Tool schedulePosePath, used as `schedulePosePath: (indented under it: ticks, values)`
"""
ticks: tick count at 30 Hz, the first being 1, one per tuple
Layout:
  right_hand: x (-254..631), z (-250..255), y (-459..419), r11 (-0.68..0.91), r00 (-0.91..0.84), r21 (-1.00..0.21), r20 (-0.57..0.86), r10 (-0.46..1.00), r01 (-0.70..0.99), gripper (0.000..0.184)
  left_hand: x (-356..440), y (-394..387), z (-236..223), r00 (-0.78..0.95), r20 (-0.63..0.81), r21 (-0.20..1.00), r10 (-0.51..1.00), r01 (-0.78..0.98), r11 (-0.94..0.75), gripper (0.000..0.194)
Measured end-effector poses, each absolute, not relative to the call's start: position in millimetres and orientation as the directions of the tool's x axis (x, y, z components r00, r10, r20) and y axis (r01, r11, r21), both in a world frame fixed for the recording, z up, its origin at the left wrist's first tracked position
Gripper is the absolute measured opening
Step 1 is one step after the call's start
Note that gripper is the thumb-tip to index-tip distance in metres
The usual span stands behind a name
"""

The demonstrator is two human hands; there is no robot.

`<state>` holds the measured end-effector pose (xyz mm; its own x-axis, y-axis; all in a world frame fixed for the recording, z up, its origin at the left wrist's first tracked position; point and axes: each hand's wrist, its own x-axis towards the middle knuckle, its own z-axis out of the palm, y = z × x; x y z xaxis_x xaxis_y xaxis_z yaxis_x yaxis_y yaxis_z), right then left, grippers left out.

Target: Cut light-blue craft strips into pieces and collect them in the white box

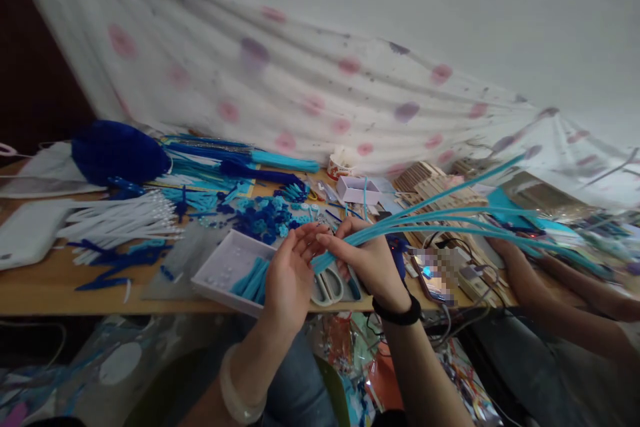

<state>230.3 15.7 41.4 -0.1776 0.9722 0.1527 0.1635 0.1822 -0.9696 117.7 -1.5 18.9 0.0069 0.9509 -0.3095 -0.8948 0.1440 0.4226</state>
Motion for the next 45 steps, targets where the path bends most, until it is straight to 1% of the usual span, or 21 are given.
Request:
schedulePosePath:
  ticks: [2,5,8,11,13,19,23,26,30,35,40,42,45]
  values:
    - [226,42,14,0.165,-0.183,-0.978,0.141,0.973,0.125,0.037,120,1,18,-0.013,-0.304,0.440,0.953,-0.889,0.128,0.024]
    - [219,41,11,0.160,-0.245,-0.983,0.133,0.960,0.092,0.036,122,2,20,-0.012,-0.319,0.447,0.948,-0.884,0.139,0.028]
    - [216,42,6,0.171,-0.242,-0.982,0.146,0.959,0.085,0.036,122,1,22,0.003,-0.307,0.455,0.952,-0.878,0.150,0.030]
    - [215,43,2,0.143,-0.270,-0.986,0.114,0.956,0.089,0.035,120,0,21,0.018,-0.272,0.460,0.962,-0.876,0.146,0.032]
    - [213,42,0,0.125,-0.288,-0.989,0.098,0.953,0.076,0.035,120,-1,19,0.022,-0.267,0.451,0.963,-0.880,0.145,0.035]
    - [210,38,0,0.120,-0.261,-0.992,0.105,0.960,0.041,0.040,117,-3,20,0.003,-0.233,0.412,0.972,-0.905,0.101,0.037]
    - [210,33,3,0.142,-0.191,-0.990,0.137,0.972,0.015,0.042,115,-3,24,-0.083,-0.234,0.353,0.969,-0.935,0.006,0.038]
    - [205,29,3,0.126,-0.228,-0.992,0.128,0.965,-0.024,0.043,114,-1,25,-0.139,-0.226,0.337,0.964,-0.940,-0.056,0.039]
    - [196,26,0,0.153,-0.257,-0.988,0.155,0.954,-0.029,0.044,112,-1,23,-0.149,-0.239,0.336,0.960,-0.940,-0.063,0.039]
    - [192,25,0,0.177,-0.271,-0.984,0.176,0.946,-0.021,0.041,109,-1,22,-0.163,-0.245,0.314,0.956,-0.946,-0.081,0.040]
    - [192,25,0,0.197,-0.255,-0.980,0.199,0.946,-0.034,0.039,108,0,24,-0.154,-0.218,0.282,0.964,-0.955,-0.089,0.044]
    - [192,25,0,0.188,-0.273,-0.981,0.191,0.943,-0.038,0.038,109,0,25,-0.146,-0.194,0.289,0.970,-0.953,-0.085,0.046]
    - [192,24,0,0.134,-0.318,-0.990,0.143,0.937,-0.047,0.038,109,-2,25,-0.133,-0.149,0.317,0.980,-0.945,-0.080,0.048]
